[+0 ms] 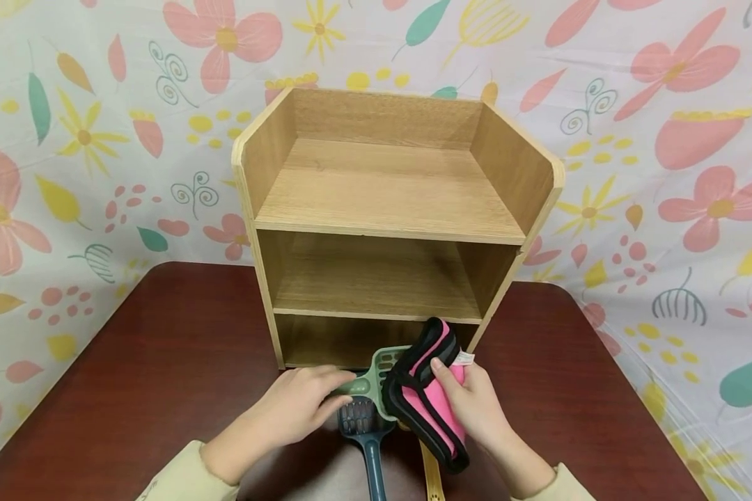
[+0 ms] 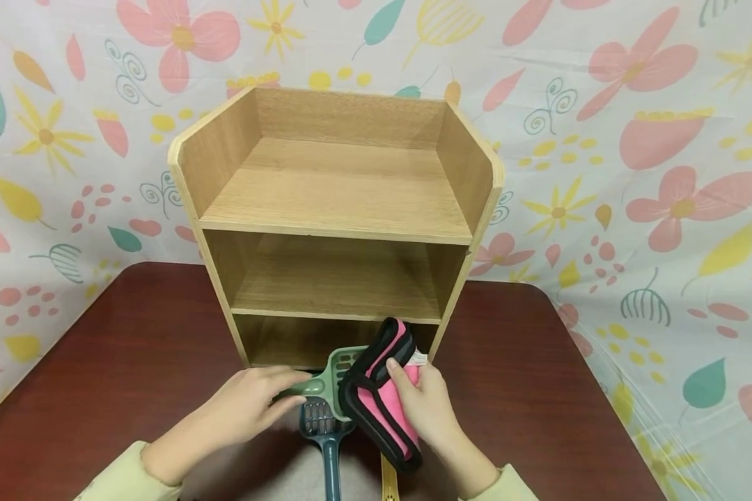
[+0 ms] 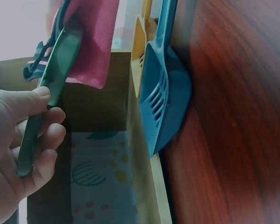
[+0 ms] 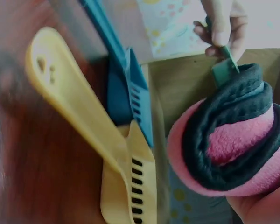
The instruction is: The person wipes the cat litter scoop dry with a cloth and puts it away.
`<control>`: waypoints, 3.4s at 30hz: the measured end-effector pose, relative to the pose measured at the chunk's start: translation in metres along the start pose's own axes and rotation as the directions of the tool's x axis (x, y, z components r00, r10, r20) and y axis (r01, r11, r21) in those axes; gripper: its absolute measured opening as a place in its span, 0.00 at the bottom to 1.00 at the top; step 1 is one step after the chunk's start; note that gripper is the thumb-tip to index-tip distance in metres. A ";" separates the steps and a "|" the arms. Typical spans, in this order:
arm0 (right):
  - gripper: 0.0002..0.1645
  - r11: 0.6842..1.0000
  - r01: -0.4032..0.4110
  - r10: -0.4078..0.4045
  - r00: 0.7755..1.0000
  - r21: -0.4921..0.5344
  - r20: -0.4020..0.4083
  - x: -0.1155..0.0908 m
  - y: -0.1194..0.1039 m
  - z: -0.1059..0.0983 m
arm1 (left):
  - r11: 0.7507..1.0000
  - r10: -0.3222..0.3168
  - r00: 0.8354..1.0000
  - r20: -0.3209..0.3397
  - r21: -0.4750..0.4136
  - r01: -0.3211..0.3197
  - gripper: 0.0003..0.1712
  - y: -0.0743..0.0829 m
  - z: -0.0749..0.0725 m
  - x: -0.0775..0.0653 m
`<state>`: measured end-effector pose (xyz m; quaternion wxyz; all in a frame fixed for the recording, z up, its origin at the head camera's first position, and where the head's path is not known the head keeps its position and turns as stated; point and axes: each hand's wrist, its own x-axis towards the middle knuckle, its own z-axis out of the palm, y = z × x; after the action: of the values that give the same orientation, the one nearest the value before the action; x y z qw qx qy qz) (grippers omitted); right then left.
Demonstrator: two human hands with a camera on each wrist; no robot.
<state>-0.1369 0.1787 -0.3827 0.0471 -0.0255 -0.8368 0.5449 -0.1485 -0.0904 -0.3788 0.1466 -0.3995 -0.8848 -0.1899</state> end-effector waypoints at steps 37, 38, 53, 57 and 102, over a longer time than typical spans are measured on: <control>0.19 0.508 0.692 -0.409 0.717 -0.513 0.564 0.035 -0.024 -0.018 | 0.996 0.074 0.997 -0.003 -0.045 -0.074 0.13 -0.004 -0.003 0.007; 0.18 0.516 0.689 -0.416 0.721 -0.509 0.555 0.035 -0.023 -0.020 | 0.997 0.068 0.998 -0.010 -0.042 -0.068 0.13 -0.005 -0.003 0.006; 0.21 0.548 0.698 -0.359 0.694 -0.461 0.624 0.030 -0.029 -0.015 | 0.992 0.126 0.992 0.023 -0.021 -0.126 0.12 -0.002 -0.002 0.011; 0.22 0.528 0.712 -0.367 0.683 -0.464 0.631 0.030 -0.032 -0.009 | 0.993 0.113 0.993 0.045 -0.030 -0.111 0.12 -0.003 -0.003 0.013; 0.27 0.659 -0.112 0.227 0.972 0.744 -0.055 -0.031 0.009 0.052 | 0.975 -0.216 0.901 -0.377 -0.134 0.178 0.15 0.043 0.045 -0.006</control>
<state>-0.1119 0.1318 -0.4131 0.0621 -0.1213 -0.5347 0.8340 -0.1170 -0.0476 -0.4113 0.2800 -0.2689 -0.8637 -0.3214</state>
